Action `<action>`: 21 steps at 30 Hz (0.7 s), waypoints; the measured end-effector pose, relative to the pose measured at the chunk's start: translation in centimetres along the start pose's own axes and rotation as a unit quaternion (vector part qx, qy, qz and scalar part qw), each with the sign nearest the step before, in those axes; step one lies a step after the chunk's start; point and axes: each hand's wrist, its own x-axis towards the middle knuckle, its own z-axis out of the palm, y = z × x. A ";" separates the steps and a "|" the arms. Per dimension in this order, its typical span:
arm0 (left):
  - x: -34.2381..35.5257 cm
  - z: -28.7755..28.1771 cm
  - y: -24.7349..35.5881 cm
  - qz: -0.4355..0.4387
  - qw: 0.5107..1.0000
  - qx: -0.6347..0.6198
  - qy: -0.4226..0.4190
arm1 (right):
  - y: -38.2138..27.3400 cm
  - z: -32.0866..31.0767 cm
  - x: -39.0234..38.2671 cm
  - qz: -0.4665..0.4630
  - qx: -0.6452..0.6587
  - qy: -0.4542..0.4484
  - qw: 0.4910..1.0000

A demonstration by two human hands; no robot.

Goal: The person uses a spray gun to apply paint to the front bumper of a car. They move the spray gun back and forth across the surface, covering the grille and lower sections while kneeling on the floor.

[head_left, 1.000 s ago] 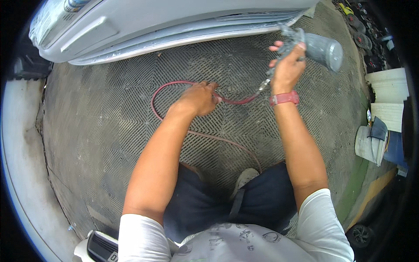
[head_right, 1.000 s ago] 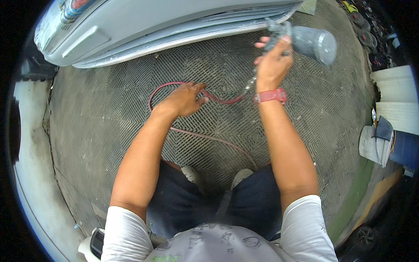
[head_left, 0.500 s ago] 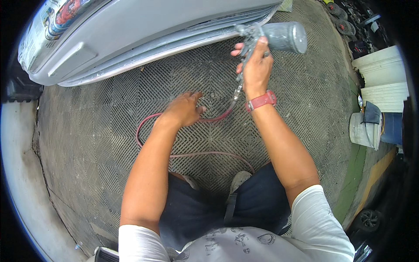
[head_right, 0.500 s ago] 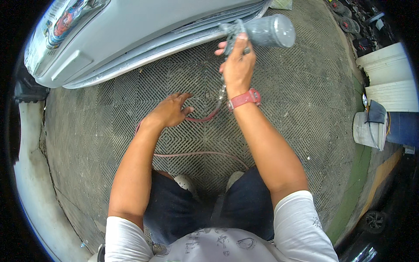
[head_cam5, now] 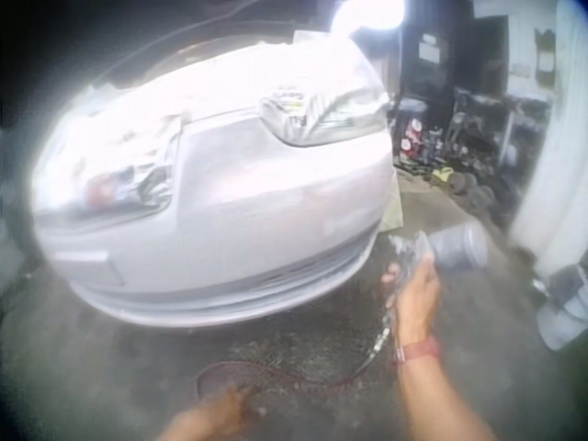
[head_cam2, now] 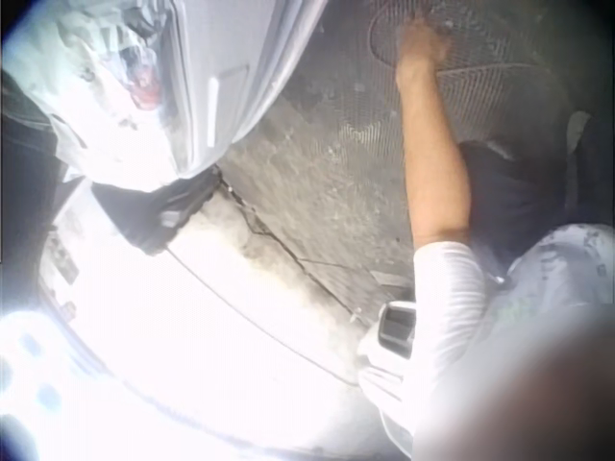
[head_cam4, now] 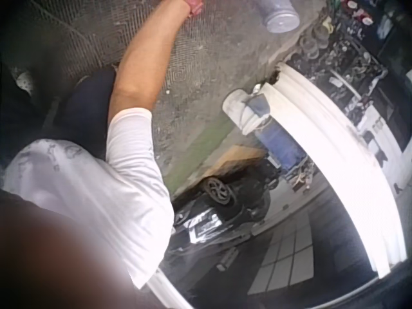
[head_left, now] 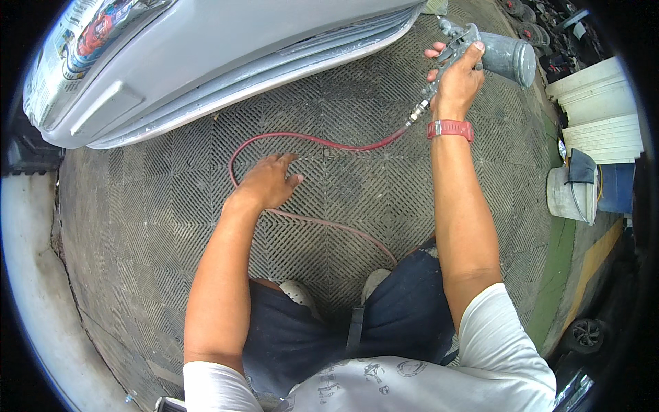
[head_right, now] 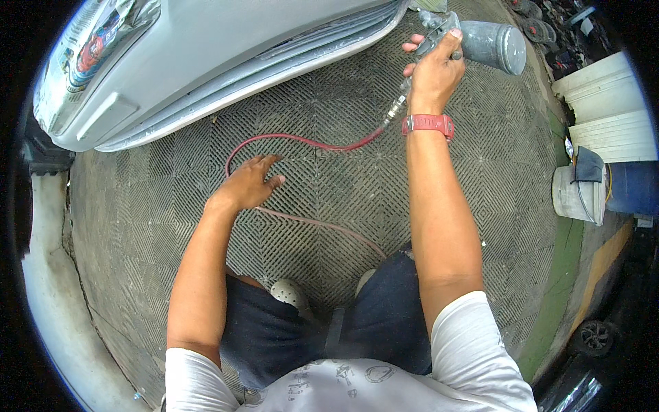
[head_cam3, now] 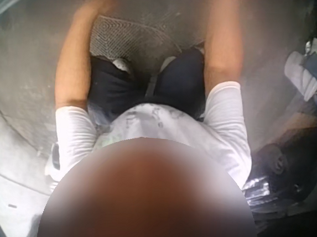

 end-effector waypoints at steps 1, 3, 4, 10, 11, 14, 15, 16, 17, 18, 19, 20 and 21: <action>-0.1 0.0 0.0 0.000 1.000 -0.001 0.001 | -0.1 0.0 0.1 0.000 0.004 -0.005 1.000; 0.0 0.1 0.0 0.002 1.000 -0.001 0.001 | -0.3 -0.2 0.2 -0.002 0.007 -0.013 1.000; 0.0 0.0 0.0 0.004 1.000 0.000 -0.001 | -0.4 -0.2 0.3 -0.004 0.005 -0.016 1.000; 0.0 0.1 0.1 -0.001 1.000 0.008 -0.002 | -0.2 -0.7 0.7 0.009 -0.057 -0.029 0.998; 0.0 0.1 0.1 -0.001 1.000 0.008 -0.002 | -0.1 -0.9 0.9 0.016 -0.072 -0.030 0.997; 0.0 0.2 0.1 -0.003 1.000 0.008 -0.001 | 0.8 -1.1 1.4 0.039 -0.104 -0.043 0.993; 0.0 0.2 0.2 0.002 1.000 0.007 0.000 | 1.1 -1.1 1.5 0.042 -0.111 -0.051 0.992; 0.0 0.1 0.2 0.006 1.000 0.005 0.001 | 1.4 -1.1 1.7 0.047 -0.121 -0.057 0.990; 0.0 0.0 0.2 0.009 1.000 0.004 0.001 | 1.7 -1.1 1.8 0.054 -0.133 -0.060 0.988; -0.1 -0.1 0.2 0.009 1.000 0.003 -0.003 | 2.1 -1.0 1.9 0.049 -0.133 -0.058 0.988; -0.2 -0.1 0.1 0.006 1.000 0.001 -0.009 | 2.4 -0.9 1.9 0.049 -0.139 -0.072 0.986; -0.3 -0.2 0.1 0.004 1.000 0.000 -0.014 | 2.7 -0.8 1.8 0.053 -0.149 -0.080 0.984; -0.5 -0.3 0.0 0.004 1.000 -0.001 -0.010 | 3.0 -0.7 1.8 0.058 -0.162 -0.085 0.981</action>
